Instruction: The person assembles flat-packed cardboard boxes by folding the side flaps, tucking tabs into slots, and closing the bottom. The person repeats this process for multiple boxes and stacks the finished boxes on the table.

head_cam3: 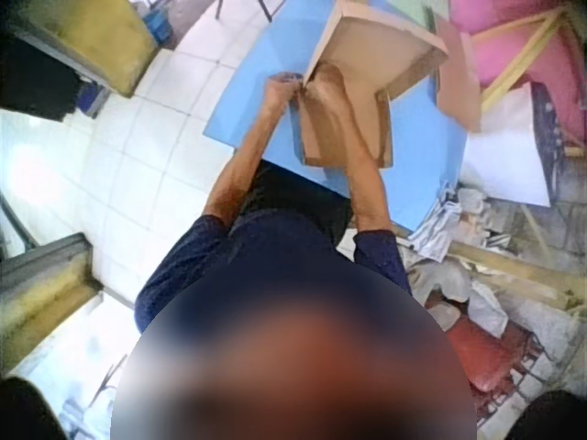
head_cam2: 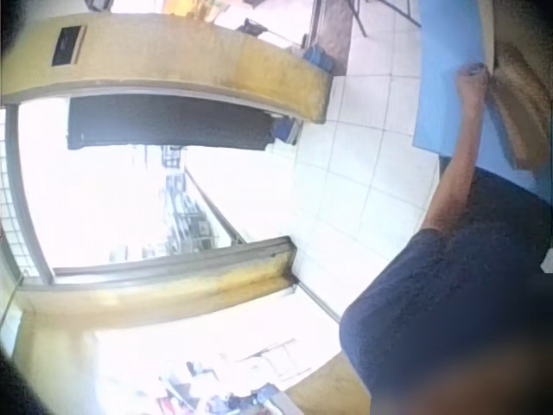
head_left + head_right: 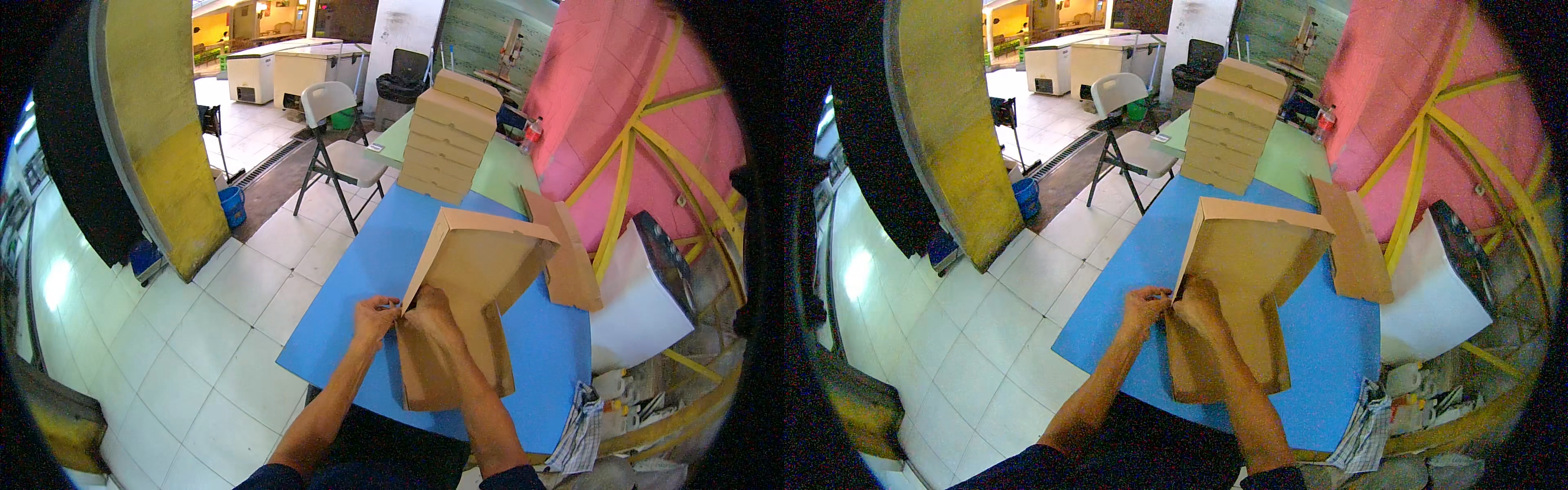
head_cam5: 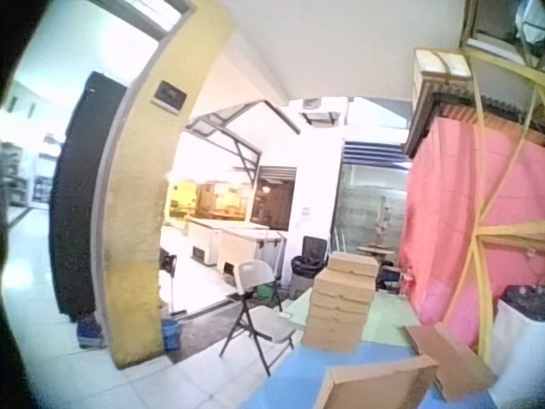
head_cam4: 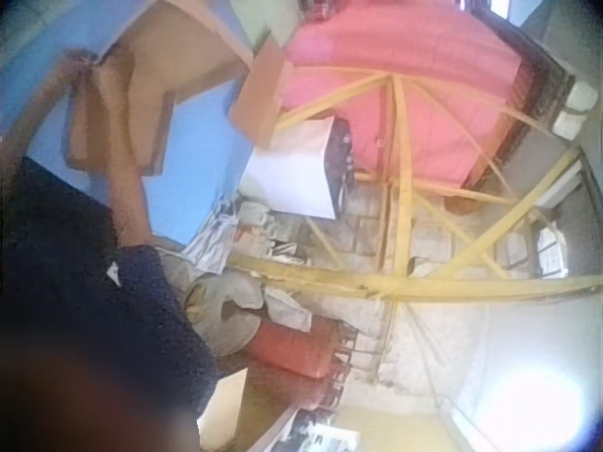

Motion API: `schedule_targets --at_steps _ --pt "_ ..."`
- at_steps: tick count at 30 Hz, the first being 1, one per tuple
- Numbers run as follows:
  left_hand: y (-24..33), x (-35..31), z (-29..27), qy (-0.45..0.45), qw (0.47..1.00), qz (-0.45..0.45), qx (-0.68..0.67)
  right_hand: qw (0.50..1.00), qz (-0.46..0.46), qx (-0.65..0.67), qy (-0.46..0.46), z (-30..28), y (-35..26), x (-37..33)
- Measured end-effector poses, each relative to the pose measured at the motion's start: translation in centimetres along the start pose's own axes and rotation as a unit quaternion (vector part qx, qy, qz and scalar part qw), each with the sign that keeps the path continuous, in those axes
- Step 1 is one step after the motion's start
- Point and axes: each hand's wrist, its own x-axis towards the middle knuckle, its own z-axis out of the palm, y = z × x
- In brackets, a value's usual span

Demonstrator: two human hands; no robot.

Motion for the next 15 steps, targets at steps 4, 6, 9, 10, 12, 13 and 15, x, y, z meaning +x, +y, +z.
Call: schedule_targets --at_steps 4,6,9,10,12,13,15 --pt "-0.8 -0.2 0.4 0.004 0.997 -0.042 -0.061 0.978 0.080 0.161 -0.107 0.3 2.0 0.2" --pt "-1.1 -0.3 0.3 0.002 0.996 -0.057 -0.071 0.982 0.081 0.130 -0.112 0.7 3.4 0.5" --pt "-1.4 -0.1 -0.1 -0.005 0.998 -0.061 -0.032 0.950 0.071 0.291 -0.091 2.1 4.8 0.0" --pt "-1.4 0.0 -0.2 -0.017 0.998 -0.055 -0.034 0.925 0.085 0.360 -0.084 2.5 5.0 -0.1" --pt "-1.2 0.3 -0.6 -0.045 0.998 -0.049 -0.015 0.904 0.090 0.408 -0.087 3.1 4.9 -0.7" --pt "-1.0 0.5 -0.8 -0.061 0.997 -0.050 0.008 0.892 0.105 0.429 -0.098 3.2 4.7 -0.9" --pt "-0.6 0.5 -1.2 -0.089 0.994 -0.060 0.034 0.909 0.124 0.394 -0.057 3.2 4.0 -1.2"
